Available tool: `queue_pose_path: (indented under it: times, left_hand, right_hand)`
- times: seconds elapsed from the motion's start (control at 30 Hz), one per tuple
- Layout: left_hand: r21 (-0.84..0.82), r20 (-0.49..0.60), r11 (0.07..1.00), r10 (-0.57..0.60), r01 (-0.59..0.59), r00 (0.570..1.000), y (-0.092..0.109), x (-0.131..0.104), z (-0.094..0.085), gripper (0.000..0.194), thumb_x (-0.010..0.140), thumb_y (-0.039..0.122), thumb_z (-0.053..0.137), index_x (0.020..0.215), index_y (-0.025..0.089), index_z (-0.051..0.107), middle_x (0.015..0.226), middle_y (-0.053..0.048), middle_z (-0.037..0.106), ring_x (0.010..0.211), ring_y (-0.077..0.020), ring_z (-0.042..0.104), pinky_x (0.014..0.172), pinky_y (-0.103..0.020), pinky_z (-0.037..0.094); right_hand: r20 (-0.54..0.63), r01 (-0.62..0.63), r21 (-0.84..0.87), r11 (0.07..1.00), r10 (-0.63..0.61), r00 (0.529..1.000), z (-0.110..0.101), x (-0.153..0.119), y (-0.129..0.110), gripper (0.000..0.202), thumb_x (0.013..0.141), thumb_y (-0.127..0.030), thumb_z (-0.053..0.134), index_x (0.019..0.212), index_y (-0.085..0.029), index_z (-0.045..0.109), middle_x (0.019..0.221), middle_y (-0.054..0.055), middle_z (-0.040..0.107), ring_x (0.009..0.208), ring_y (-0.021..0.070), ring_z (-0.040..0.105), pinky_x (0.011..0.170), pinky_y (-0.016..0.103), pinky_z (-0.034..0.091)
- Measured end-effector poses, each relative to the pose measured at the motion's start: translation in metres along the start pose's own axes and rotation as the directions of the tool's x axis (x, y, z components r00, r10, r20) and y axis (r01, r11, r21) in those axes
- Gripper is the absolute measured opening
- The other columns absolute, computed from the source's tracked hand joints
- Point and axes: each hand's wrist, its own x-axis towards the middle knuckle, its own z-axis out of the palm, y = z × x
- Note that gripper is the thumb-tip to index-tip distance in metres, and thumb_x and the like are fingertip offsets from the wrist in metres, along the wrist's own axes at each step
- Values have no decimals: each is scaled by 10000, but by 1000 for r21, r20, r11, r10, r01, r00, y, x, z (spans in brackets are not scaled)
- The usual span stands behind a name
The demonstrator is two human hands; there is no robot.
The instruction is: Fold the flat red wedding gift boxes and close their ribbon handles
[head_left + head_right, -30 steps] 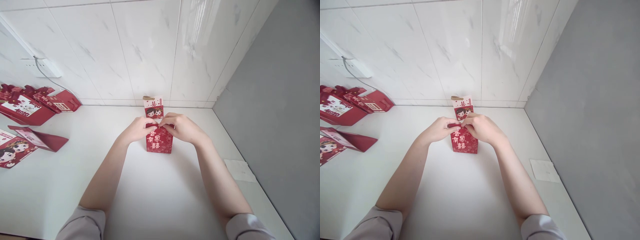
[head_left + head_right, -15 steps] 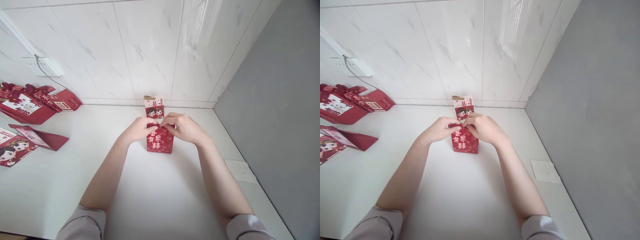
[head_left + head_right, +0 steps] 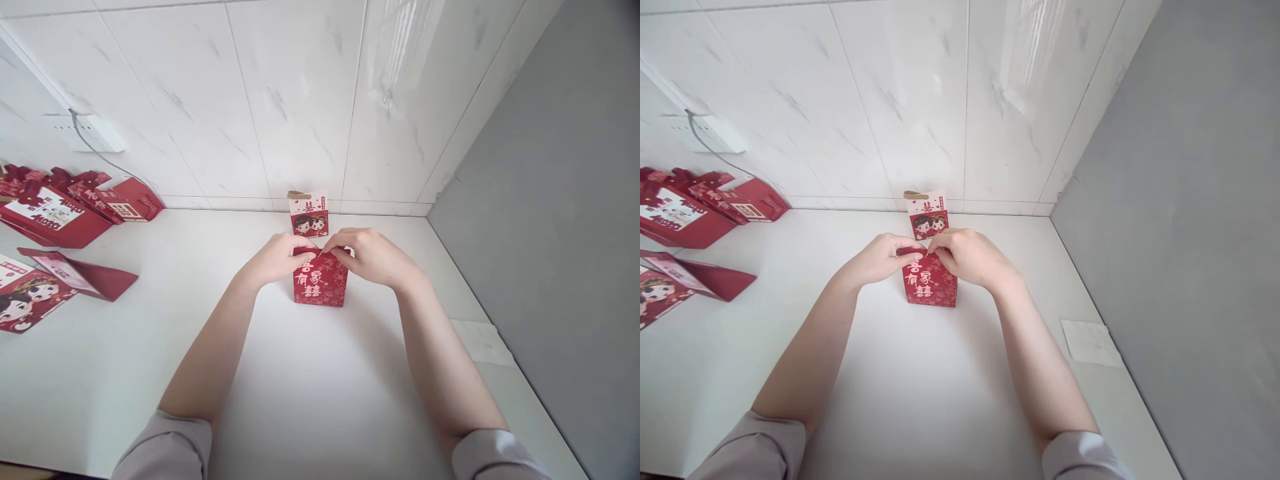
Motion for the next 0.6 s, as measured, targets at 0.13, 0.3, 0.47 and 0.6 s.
queue_pose_path:
  times: [0.13,0.3,0.47,0.6]
  left_hand:
    - [-8,4,1000,-3,3,1000,1,-1,0,237,859,294,533,981,249,730,1002,19,727,874,-168,650,712,-251,476]
    - [-11,6,1000,-10,10,1000,1,-2,-1,244,855,296,538,1000,245,729,1020,13,727,894,-175,654,727,-258,482]
    - [-20,33,1000,-2,3,999,2,-2,-1,262,863,314,525,1011,241,729,993,6,729,863,-175,653,713,-259,484]
    - [-6,32,1000,4,-3,999,2,-2,0,264,859,324,525,988,226,733,968,-9,731,846,-184,651,714,-267,489]
  right_hand:
    - [15,2,28,1000,-3,1000,-3,-1,-1,291,887,-114,465,940,-231,726,909,8,722,723,140,594,619,255,403]
    - [25,-2,38,999,1,1000,-4,-2,0,301,882,-121,471,967,-240,734,948,6,738,761,154,628,637,267,431]
    - [72,-46,54,998,42,997,-6,-4,1,309,890,-157,480,1001,-276,743,972,-8,750,791,171,654,685,287,468]
    - [94,-53,72,996,46,994,-9,-5,0,311,894,-175,489,1013,-295,750,990,-14,751,828,180,663,725,296,485]
